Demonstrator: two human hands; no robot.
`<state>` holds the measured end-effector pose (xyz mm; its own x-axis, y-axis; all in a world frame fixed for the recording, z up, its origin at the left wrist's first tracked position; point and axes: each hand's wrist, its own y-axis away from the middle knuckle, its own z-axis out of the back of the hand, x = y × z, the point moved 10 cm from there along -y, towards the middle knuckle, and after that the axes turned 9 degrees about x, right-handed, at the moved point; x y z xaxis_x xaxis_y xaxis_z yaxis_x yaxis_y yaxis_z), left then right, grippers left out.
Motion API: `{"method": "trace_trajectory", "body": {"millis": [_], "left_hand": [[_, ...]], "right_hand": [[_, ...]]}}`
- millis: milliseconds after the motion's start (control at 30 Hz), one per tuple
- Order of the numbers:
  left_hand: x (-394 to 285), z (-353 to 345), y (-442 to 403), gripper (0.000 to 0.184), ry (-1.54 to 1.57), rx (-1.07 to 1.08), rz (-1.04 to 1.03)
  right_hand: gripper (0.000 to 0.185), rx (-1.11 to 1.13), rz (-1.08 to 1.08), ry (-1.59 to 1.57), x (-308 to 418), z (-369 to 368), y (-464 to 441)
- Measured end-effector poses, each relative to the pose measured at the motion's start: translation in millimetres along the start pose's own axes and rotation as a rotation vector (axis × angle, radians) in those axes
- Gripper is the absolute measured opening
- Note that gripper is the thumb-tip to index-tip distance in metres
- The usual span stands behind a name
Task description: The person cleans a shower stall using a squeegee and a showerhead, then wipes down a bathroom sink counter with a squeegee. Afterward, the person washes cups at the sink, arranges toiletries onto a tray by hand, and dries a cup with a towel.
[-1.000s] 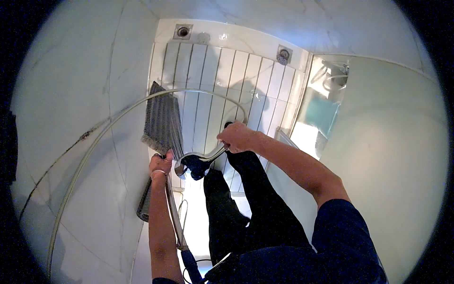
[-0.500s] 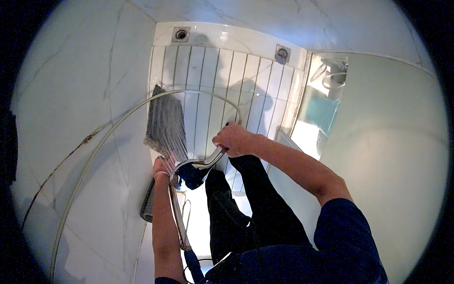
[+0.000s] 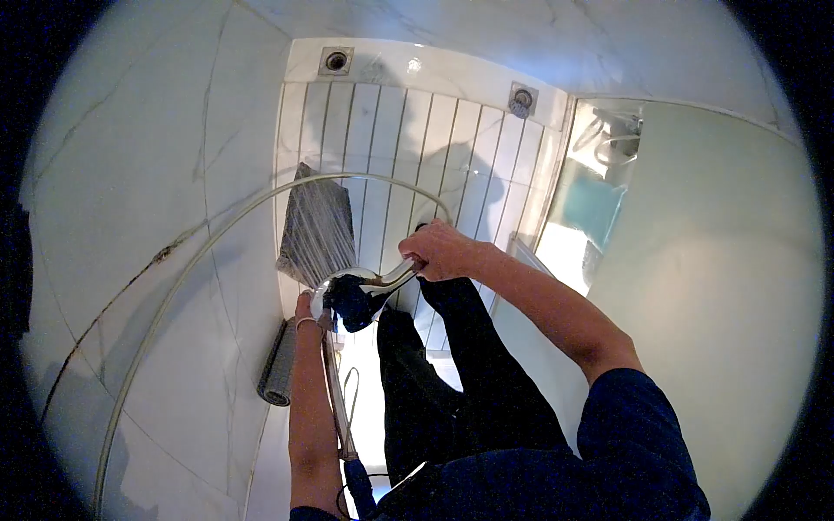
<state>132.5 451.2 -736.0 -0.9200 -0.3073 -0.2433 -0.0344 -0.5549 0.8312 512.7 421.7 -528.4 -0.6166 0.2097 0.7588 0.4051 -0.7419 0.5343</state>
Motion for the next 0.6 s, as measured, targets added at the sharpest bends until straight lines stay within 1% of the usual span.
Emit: {"method": "trace_trajectory", "body": {"millis": [33, 67, 100, 133, 167, 200, 267, 300, 367, 400, 433, 467, 533, 600], "left_hand": [[-37.2, 16.8, 24.3, 0.021, -0.061, 0.022, 0.037], [-56.2, 24.4, 37.6, 0.021, -0.122, 0.044, 0.074], [-29.1, 9.6, 18.1, 0.021, -0.026, 0.027, -0.036], [-36.2, 8.8, 17.1, 0.021, 0.068, 0.021, -0.148], [-42.1, 8.2, 20.8, 0.021, -0.176, 0.048, -0.250], [-38.5, 6.1, 22.7, 0.022, -0.209, 0.047, -0.256], [-62.6, 14.0, 42.3, 0.028, -0.273, 0.044, -0.267], [-92.4, 29.1, 64.6, 0.031, -0.246, 0.045, -0.188], [-71.1, 20.7, 49.9, 0.038, -0.211, 0.055, -0.187], [-60.1, 16.3, 42.3, 0.041, -0.194, 0.060, -0.186], [-56.0, 11.5, 36.1, 0.041, -0.237, 0.098, -0.224], [-42.1, 4.9, 30.3, 0.037, 0.040, 0.104, -0.243], [-14.9, -7.9, 19.3, 0.031, 0.616, 0.108, -0.299], [30.9, -51.4, 20.3, 0.028, 1.446, 0.211, 0.157]], "right_hand": [[0.017, 0.028, -0.021, -0.006, -0.5, -3.1, -1.2], [0.017, 0.055, -0.042, -0.011, -1.8, -5.8, -1.1], [0.017, 0.047, -0.026, -0.027, 0.4, -4.8, -0.7], [0.017, 0.039, -0.010, -0.042, 1.8, -4.5, -0.3], [0.017, 0.030, 0.006, -0.057, 3.4, -3.7, 0.2], [0.017, 0.019, 0.001, -0.074, 1.5, -3.8, 0.6], [0.017, -0.004, -0.010, -0.108, -4.0, -6.4, 0.1], [0.017, 0.005, -0.027, -0.140, -5.0, -5.9, 0.9], [0.016, 0.024, -0.058, -0.204, -3.9, -3.2, 2.5], [0.016, -0.008, -0.028, -0.161, 0.0, -0.4, 1.8], [0.016, -0.040, 0.001, -0.117, 2.9, 1.2, 0.9], [0.016, -0.073, 0.031, -0.073, 6.2, 2.5, -0.6], [0.017, -0.125, 0.075, -0.129, 7.7, 2.6, -3.7], [0.018, -0.147, 0.099, -0.162, 10.6, 3.5, -5.1]]}}
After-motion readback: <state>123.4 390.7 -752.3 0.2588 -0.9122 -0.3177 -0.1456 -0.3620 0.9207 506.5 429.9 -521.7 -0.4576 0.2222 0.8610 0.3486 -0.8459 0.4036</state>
